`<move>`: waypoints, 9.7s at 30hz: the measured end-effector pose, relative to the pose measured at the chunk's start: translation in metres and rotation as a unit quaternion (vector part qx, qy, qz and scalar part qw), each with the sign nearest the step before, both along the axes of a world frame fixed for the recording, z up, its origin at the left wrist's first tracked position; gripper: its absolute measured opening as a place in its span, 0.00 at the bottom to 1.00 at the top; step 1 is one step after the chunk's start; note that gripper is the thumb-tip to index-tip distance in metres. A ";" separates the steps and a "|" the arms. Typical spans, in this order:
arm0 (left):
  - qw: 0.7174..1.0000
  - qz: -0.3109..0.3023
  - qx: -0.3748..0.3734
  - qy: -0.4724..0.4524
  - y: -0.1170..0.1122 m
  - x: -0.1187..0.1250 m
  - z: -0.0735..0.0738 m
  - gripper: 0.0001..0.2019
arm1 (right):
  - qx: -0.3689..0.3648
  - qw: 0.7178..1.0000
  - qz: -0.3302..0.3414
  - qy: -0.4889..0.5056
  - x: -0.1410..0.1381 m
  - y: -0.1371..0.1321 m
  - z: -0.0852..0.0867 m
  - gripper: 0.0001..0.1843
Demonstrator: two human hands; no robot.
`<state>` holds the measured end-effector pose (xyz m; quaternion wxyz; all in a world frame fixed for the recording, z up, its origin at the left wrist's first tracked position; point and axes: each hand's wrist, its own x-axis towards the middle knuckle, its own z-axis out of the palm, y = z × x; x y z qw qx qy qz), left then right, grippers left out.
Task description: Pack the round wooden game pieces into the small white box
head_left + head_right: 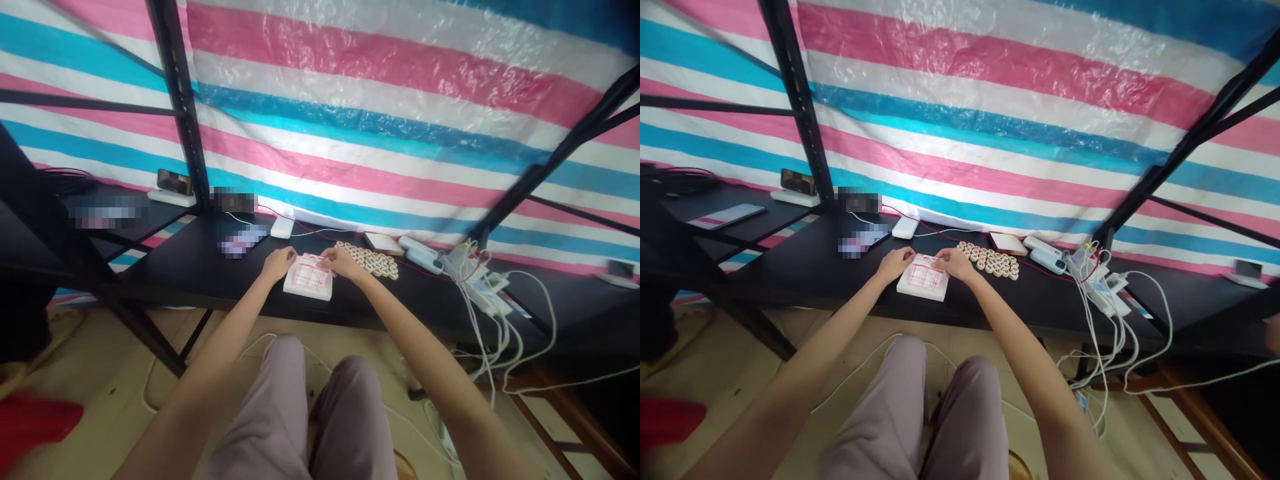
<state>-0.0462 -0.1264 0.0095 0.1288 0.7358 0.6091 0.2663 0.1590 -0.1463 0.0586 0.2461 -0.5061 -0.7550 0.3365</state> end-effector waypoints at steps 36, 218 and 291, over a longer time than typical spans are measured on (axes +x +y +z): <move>1.000 0.001 -0.001 0.021 -0.004 0.002 0.003 0.13 | 0.283 0.899 -0.014 -0.333 -0.025 -0.023 -0.003 0.32; 1.000 -0.009 -0.005 0.019 0.000 -0.001 -0.001 0.13 | 0.348 0.879 -0.198 -0.259 0.011 -0.004 -0.040 0.14; 1.000 -0.004 -0.007 0.012 -0.004 -0.001 0.002 0.12 | 0.347 0.881 0.002 -0.322 -0.009 -0.014 -0.036 0.19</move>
